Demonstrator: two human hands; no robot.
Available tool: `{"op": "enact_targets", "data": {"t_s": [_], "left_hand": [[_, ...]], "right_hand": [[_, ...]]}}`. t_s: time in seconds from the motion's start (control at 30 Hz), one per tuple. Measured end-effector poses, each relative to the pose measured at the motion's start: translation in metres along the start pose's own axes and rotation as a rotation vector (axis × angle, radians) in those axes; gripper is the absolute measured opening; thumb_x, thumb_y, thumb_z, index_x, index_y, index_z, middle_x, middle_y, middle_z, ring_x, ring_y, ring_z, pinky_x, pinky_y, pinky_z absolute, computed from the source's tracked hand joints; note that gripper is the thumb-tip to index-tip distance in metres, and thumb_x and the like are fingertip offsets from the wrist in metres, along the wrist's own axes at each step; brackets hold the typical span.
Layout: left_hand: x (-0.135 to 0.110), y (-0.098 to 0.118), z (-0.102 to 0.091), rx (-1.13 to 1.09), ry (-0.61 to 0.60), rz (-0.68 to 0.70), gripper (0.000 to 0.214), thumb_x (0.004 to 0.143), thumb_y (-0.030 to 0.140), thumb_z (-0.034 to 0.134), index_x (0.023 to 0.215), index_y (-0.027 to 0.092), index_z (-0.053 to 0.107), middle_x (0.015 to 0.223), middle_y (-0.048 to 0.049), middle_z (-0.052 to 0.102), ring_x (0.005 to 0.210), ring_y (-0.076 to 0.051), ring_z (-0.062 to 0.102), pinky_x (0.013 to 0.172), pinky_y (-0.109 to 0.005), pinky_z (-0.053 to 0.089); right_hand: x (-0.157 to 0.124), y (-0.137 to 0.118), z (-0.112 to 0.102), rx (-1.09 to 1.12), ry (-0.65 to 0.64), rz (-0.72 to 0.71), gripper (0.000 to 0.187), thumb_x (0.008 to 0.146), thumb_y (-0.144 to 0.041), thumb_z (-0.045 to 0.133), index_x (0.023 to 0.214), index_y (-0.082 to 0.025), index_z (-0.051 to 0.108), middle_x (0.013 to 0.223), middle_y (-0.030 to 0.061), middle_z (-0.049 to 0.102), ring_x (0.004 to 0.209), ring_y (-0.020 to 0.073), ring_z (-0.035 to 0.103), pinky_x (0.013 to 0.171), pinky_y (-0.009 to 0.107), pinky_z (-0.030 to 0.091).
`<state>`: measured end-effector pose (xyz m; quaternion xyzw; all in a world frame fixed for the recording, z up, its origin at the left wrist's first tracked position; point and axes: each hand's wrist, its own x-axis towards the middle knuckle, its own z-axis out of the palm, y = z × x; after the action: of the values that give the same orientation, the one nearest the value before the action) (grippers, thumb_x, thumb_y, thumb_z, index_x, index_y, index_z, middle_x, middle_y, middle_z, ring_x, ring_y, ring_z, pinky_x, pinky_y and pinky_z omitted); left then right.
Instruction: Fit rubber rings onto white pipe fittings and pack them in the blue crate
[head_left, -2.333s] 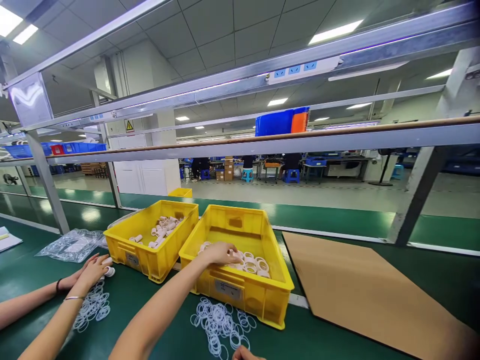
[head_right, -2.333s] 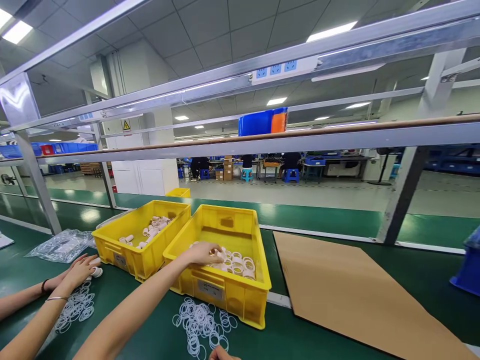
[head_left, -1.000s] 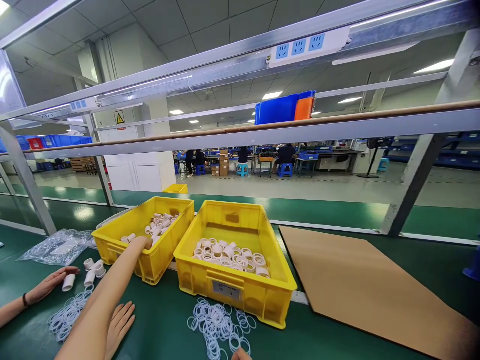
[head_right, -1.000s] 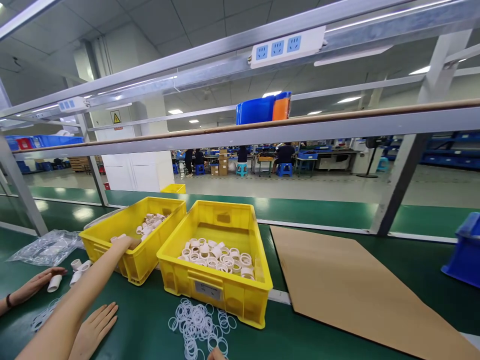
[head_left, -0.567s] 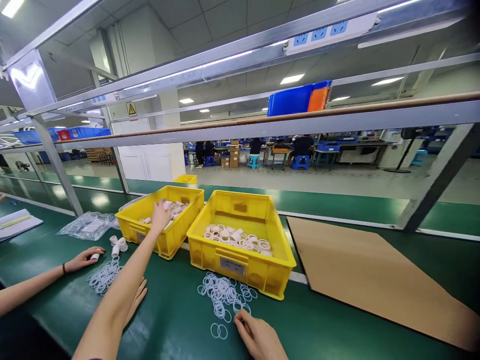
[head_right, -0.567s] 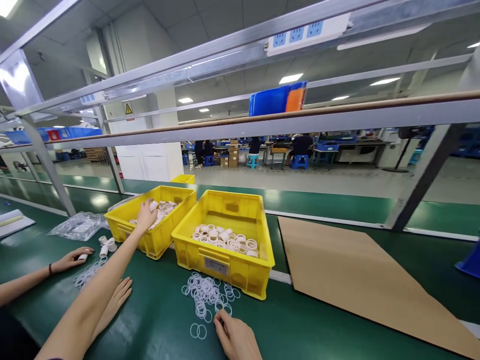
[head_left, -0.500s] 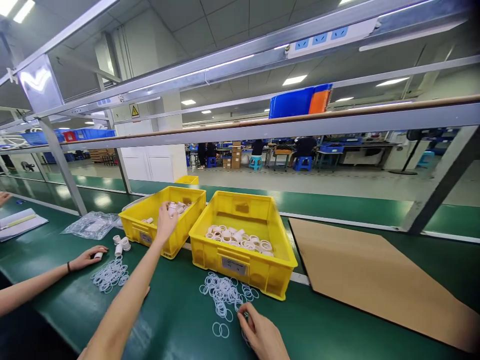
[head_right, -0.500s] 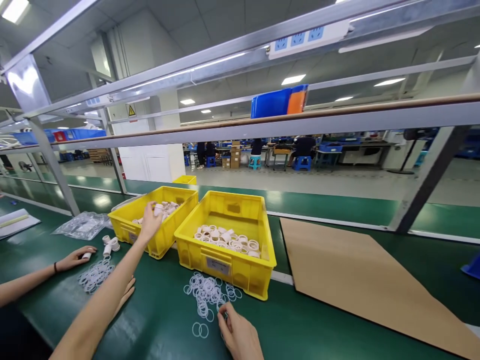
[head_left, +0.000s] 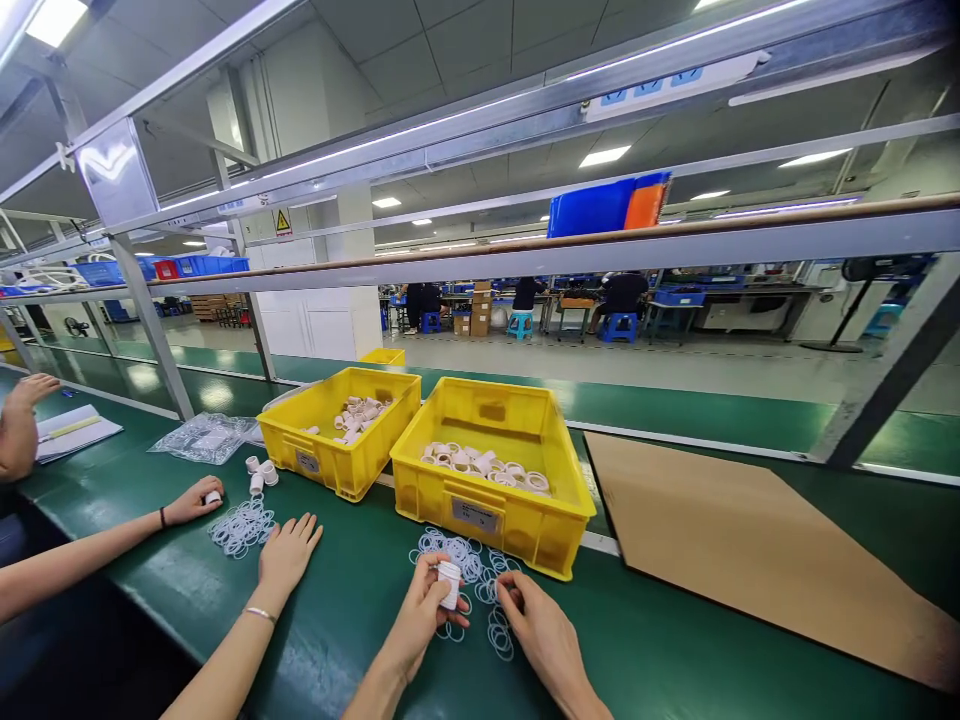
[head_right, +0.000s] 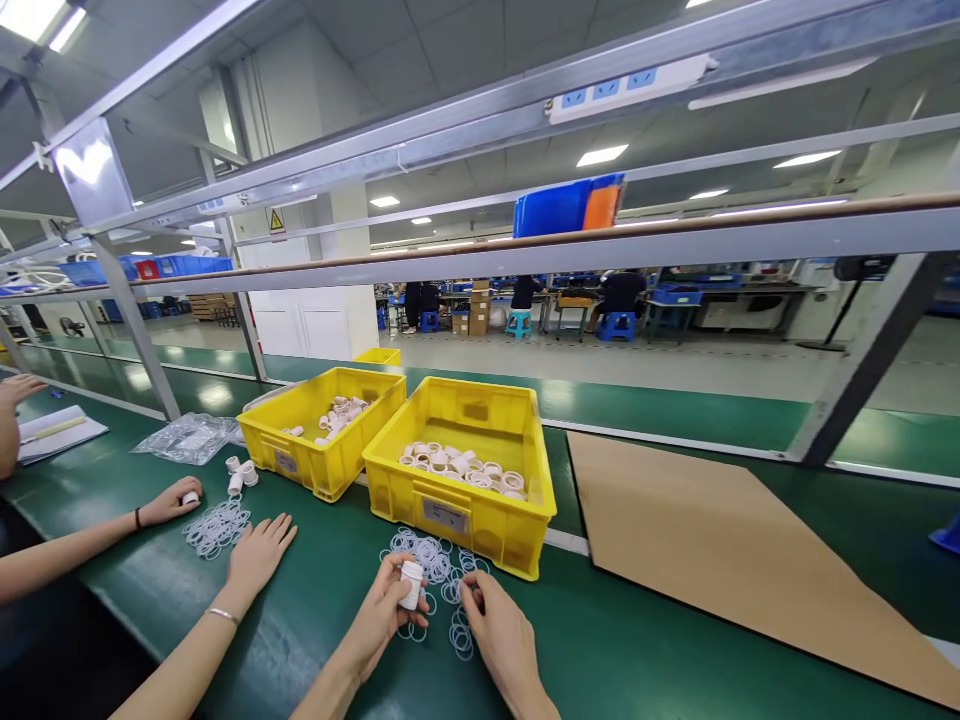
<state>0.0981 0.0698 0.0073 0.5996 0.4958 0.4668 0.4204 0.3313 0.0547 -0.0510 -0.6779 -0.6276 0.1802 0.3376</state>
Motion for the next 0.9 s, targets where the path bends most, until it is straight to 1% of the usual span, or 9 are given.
{"op": "enact_targets", "data": {"t_s": [0.07, 0.13, 0.23, 0.4, 0.53, 0.6, 0.73, 0.83, 0.9], "left_hand": [[0.000, -0.015, 0.038, -0.191, -0.177, -0.103, 0.035, 0.093, 0.053, 0.054, 0.115, 0.027, 0.060, 0.099, -0.0074, 0.069, 0.080, -0.019, 0.068, 0.071, -0.038, 0.060], [0.000, -0.025, 0.054, -0.371, -0.290, -0.170, 0.033, 0.090, 0.056, 0.056, 0.112, 0.031, 0.059, 0.096, -0.0065, 0.068, 0.078, -0.019, 0.068, 0.070, -0.036, 0.058], [-0.003, -0.029, 0.050, -0.525, -0.340, -0.199, 0.039, 0.086, 0.056, 0.063, 0.112, 0.027, 0.059, 0.095, -0.0057, 0.066, 0.079, -0.017, 0.066, 0.072, -0.033, 0.056], [-0.010, -0.020, 0.040, -0.545, -0.427, -0.173, 0.047, 0.082, 0.048, 0.073, 0.117, 0.019, 0.059, 0.096, -0.0051, 0.063, 0.081, -0.017, 0.065, 0.076, -0.032, 0.055], [-0.013, -0.023, 0.043, -0.511, -0.489, -0.173, 0.063, 0.077, 0.044, 0.079, 0.130, 0.023, 0.053, 0.096, -0.0045, 0.063, 0.080, -0.018, 0.068, 0.077, -0.033, 0.055], [-0.014, -0.026, 0.043, -0.492, -0.510, -0.177, 0.067, 0.074, 0.042, 0.081, 0.133, 0.024, 0.052, 0.095, -0.0035, 0.063, 0.079, -0.018, 0.068, 0.075, -0.032, 0.055], [-0.016, -0.027, 0.043, -0.395, -0.511, -0.149, 0.045, 0.076, 0.039, 0.078, 0.113, 0.019, 0.062, 0.092, -0.0044, 0.066, 0.075, -0.017, 0.066, 0.069, -0.029, 0.054], [-0.019, -0.025, 0.044, -0.263, -0.474, -0.097, 0.037, 0.078, 0.036, 0.076, 0.109, 0.019, 0.066, 0.088, -0.0037, 0.066, 0.072, -0.015, 0.062, 0.064, -0.026, 0.052], [-0.020, -0.024, 0.045, -0.223, -0.445, -0.081, 0.035, 0.078, 0.034, 0.076, 0.108, 0.019, 0.067, 0.087, -0.0043, 0.068, 0.073, -0.015, 0.061, 0.064, -0.025, 0.052]], "right_hand": [[-0.002, 0.002, -0.007, 0.002, 0.010, 0.025, 0.030, 0.097, -0.049, 0.038, 0.093, -0.029, 0.060, 0.084, -0.0016, 0.068, 0.077, 0.0206, 0.064, 0.064, 0.029, 0.040], [-0.003, 0.005, -0.013, 0.015, 0.019, 0.045, 0.030, 0.097, -0.051, 0.040, 0.092, -0.029, 0.060, 0.088, -0.0007, 0.069, 0.079, 0.0216, 0.065, 0.065, 0.030, 0.041], [-0.004, 0.008, -0.019, 0.046, 0.040, 0.058, 0.032, 0.095, -0.054, 0.041, 0.093, -0.029, 0.060, 0.090, 0.0003, 0.069, 0.079, 0.0222, 0.064, 0.064, 0.030, 0.042], [-0.005, 0.007, -0.018, 0.147, 0.042, 0.001, 0.034, 0.095, -0.057, 0.046, 0.093, -0.026, 0.062, 0.084, 0.0001, 0.066, 0.067, 0.0183, 0.055, 0.064, 0.029, 0.043], [-0.009, -0.004, -0.013, 0.262, -0.045, -0.144, 0.034, 0.095, -0.054, 0.049, 0.091, -0.024, 0.065, 0.076, -0.0009, 0.062, 0.061, 0.0156, 0.047, 0.060, 0.027, 0.040], [-0.012, -0.012, -0.013, 0.321, -0.119, -0.171, 0.034, 0.095, -0.053, 0.051, 0.089, -0.023, 0.065, 0.076, -0.0014, 0.062, 0.061, 0.0148, 0.044, 0.058, 0.027, 0.037], [-0.018, -0.022, -0.018, 0.488, -0.254, -0.147, 0.035, 0.094, -0.054, 0.053, 0.084, -0.022, 0.064, 0.076, -0.0018, 0.058, 0.066, 0.0148, 0.046, 0.061, 0.026, 0.037], [-0.020, -0.025, -0.022, 0.586, -0.347, -0.157, 0.035, 0.093, -0.053, 0.056, 0.082, -0.021, 0.063, 0.077, -0.0018, 0.056, 0.072, 0.0157, 0.049, 0.065, 0.026, 0.040], [-0.021, -0.027, -0.024, 0.582, -0.375, -0.182, 0.034, 0.093, -0.052, 0.057, 0.081, -0.021, 0.063, 0.078, -0.0019, 0.055, 0.073, 0.0157, 0.050, 0.067, 0.026, 0.040]]}}
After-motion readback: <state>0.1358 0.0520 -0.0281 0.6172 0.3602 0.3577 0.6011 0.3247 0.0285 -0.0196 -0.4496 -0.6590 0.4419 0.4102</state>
